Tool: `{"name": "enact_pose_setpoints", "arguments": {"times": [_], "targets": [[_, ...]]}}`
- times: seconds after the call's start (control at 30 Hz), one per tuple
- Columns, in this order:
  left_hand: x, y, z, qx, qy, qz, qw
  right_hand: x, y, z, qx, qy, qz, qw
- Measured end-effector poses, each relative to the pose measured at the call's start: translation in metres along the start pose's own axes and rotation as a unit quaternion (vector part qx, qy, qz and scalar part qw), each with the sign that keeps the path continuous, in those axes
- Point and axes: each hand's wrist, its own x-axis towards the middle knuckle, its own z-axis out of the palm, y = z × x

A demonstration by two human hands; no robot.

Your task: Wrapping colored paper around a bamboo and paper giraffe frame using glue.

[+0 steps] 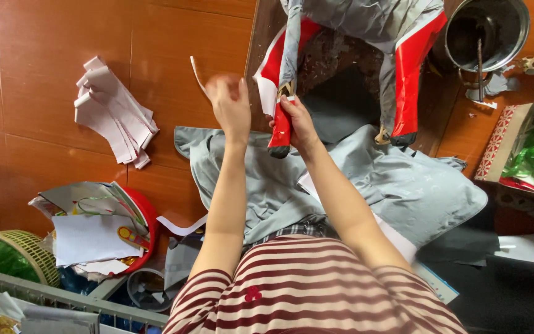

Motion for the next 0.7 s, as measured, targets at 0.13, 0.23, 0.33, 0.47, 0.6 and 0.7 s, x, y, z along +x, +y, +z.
{"name": "enact_pose_setpoints", "arguments": {"times": [0.13,0.23,0.33,0.47,0.6,0.7], "targets": [[-0.043,-0.071,0.003,0.165,-0.244,-0.223,0.929,0.009,0.013,-0.012,0.010,-0.004,-0.024,1.000],[-0.064,-0.104,0.013,0.012,-0.323,-0.213,0.922,0.011,0.016,-0.017,0.030,0.002,-0.031,0.999],[-0.047,-0.053,0.018,-0.125,-0.264,-0.114,0.950,0.012,0.017,-0.022,0.032,-0.003,-0.026,0.999],[0.000,0.012,0.016,-0.139,-0.074,0.010,0.987,0.000,0.000,0.000,-0.012,-0.025,-0.024,0.999],[0.028,0.055,0.027,-0.133,-0.065,0.068,0.987,-0.003,0.003,0.000,-0.051,-0.026,-0.037,0.998],[0.027,0.056,0.034,-0.057,-0.050,0.089,0.993,-0.005,-0.001,0.004,-0.067,-0.018,-0.052,0.996]]}}
